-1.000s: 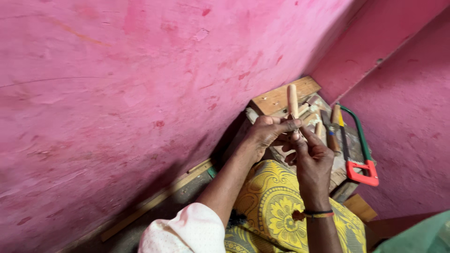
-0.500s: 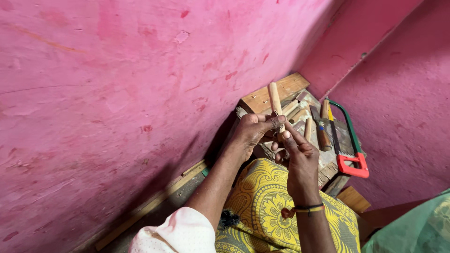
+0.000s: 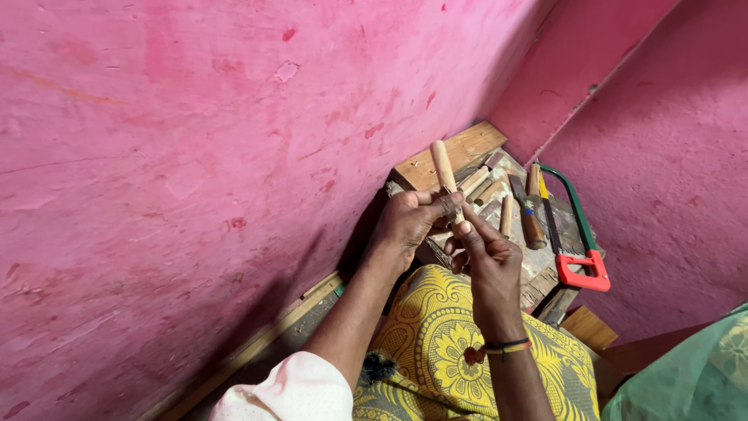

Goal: The person carves and smooths small wooden pieces using a chisel and sandpaper. They repeatedly shape the wood, remove shavings, and sand the surfaces to refine the finish.

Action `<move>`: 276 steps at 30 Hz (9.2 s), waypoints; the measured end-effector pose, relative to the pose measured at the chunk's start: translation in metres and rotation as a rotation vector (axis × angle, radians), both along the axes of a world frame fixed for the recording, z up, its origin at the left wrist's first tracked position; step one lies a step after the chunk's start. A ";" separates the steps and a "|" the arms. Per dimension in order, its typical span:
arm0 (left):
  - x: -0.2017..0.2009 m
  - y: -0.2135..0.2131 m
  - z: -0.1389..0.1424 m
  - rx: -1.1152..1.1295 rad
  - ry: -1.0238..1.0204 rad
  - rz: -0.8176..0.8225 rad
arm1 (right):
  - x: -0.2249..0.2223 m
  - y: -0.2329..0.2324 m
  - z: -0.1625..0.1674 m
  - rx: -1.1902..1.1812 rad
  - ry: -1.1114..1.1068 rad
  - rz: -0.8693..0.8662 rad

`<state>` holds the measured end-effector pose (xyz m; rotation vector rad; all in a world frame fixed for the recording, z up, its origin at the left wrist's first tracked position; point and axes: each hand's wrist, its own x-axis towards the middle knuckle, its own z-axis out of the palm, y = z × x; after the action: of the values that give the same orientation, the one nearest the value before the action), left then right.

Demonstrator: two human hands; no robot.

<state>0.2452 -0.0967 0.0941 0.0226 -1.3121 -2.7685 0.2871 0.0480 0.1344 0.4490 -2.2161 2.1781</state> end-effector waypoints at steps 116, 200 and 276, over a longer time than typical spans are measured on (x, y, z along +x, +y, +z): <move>-0.298 0.179 -0.089 -0.142 -0.304 0.052 | -0.304 0.166 -0.164 0.040 -0.210 -0.285; -0.310 0.184 -0.122 0.099 -0.441 -0.057 | -0.303 0.181 -0.159 -0.248 -0.258 -0.156; -0.309 0.152 -0.141 0.482 -0.281 -0.533 | -0.297 0.148 -0.136 0.635 0.866 -0.061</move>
<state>-0.0642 0.0557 -0.0474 0.1084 -0.7258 -3.5913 -0.0098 0.1963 -0.0011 1.0485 -2.2104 0.8721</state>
